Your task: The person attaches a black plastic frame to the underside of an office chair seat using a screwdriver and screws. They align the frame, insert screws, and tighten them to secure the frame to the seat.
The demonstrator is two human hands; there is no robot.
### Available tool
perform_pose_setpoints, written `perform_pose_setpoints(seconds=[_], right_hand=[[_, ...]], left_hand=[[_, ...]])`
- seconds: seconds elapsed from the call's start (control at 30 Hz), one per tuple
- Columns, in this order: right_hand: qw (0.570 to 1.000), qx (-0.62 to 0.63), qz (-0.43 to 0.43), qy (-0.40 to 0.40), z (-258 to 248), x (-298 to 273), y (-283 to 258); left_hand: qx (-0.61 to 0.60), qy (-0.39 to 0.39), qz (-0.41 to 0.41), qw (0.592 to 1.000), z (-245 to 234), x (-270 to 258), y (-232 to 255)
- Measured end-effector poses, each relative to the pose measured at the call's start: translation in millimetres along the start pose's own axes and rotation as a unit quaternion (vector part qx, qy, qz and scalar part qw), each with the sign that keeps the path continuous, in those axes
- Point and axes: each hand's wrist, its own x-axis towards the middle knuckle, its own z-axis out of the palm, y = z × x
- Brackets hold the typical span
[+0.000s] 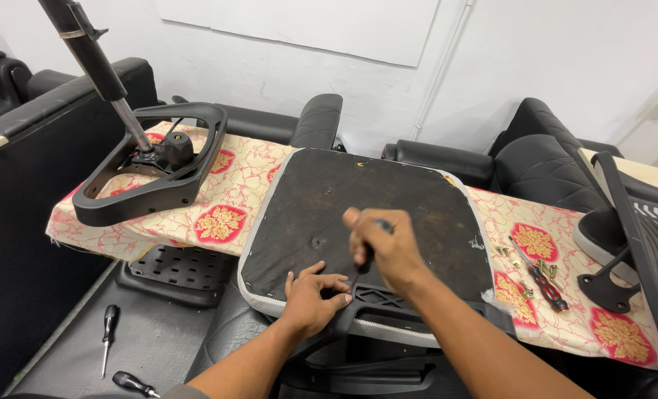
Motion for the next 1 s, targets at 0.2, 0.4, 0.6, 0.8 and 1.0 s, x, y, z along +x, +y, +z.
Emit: perform_pose_setpoints(seconds=[0.2,0.4,0.6,0.8,1.0], right_hand=[[0.940,-0.275,0.197,0.040,-69.0,9.9,-16.8],[0.663,-0.651,0.352,-0.109,-120.5,-51.6,-0.6],[0.668,-0.662,0.335,-0.053,-154.8,-114.1,9.8],[0.700,-0.658,0.274,0.048,-155.2,-137.6,22.5],[0.691,-0.653,0.303,0.066,-163.9,-145.9,24.1]], left_hand=[[-0.005,0.011,0.013,1.000,0.5,-1.0,-2.1],[-0.008,0.015,0.033,0.999,0.9,-2.5,-3.3],[0.011,0.081,0.097,0.992,5.5,-9.2,-6.6],[0.029,0.107,0.144,0.983,5.0,-16.1,0.4],[0.097,0.056,0.171,0.979,-0.5,-16.7,17.4]])
